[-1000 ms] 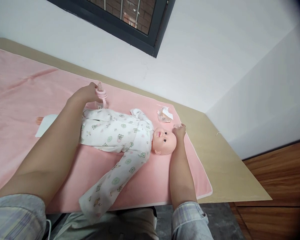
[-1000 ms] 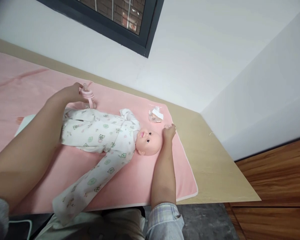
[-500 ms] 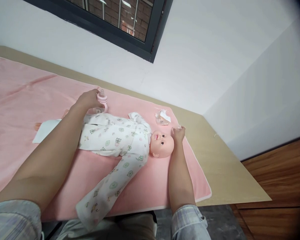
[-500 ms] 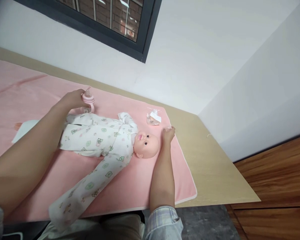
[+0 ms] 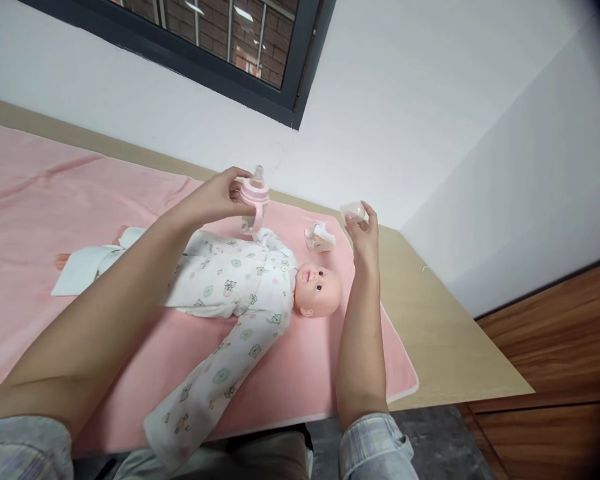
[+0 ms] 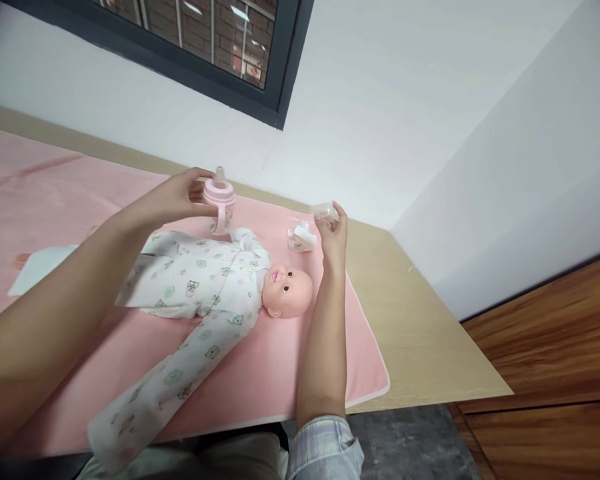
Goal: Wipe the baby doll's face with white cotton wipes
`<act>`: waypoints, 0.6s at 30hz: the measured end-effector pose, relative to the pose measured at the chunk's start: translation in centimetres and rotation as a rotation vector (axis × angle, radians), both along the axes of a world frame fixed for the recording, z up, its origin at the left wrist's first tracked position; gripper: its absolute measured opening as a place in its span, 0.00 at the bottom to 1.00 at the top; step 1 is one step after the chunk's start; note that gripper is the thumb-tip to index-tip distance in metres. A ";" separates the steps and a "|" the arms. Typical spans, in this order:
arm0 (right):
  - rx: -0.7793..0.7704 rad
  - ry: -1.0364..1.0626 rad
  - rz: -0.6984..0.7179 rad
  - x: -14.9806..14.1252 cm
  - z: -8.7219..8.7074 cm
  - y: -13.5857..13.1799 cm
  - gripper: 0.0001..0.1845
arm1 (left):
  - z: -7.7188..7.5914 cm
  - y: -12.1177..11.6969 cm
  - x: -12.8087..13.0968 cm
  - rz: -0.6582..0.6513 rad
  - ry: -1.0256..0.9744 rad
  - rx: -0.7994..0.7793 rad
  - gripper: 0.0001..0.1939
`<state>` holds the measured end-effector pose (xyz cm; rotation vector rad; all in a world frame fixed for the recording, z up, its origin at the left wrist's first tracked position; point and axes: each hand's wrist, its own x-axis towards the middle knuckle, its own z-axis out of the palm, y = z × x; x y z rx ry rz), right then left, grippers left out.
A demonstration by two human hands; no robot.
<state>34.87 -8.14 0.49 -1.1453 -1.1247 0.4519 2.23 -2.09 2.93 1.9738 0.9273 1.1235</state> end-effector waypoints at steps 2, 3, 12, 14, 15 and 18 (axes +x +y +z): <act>0.096 -0.074 0.122 -2.4 1.4 -1.1 0.43 | 0.0 -1.0 1.4 -0.042 0.037 0.046 0.38; 0.129 -0.118 0.177 -3.7 1.9 -1.6 0.43 | 0.0 -1.6 2.0 -0.059 0.067 0.080 0.37; 0.123 -0.316 0.397 -10.8 1.8 -3.2 0.39 | 1.0 -5.4 3.5 -0.090 0.199 0.203 0.33; 0.099 -0.302 0.421 -11.2 1.6 -3.3 0.41 | 1.1 -5.4 3.5 -0.094 0.187 0.208 0.34; 0.092 -0.288 0.436 -11.4 1.5 -3.3 0.43 | 1.1 -5.4 3.5 -0.094 0.179 0.209 0.35; 0.073 -0.258 0.475 -11.7 1.2 -3.3 0.50 | 1.1 -5.3 3.5 -0.078 0.175 0.218 0.38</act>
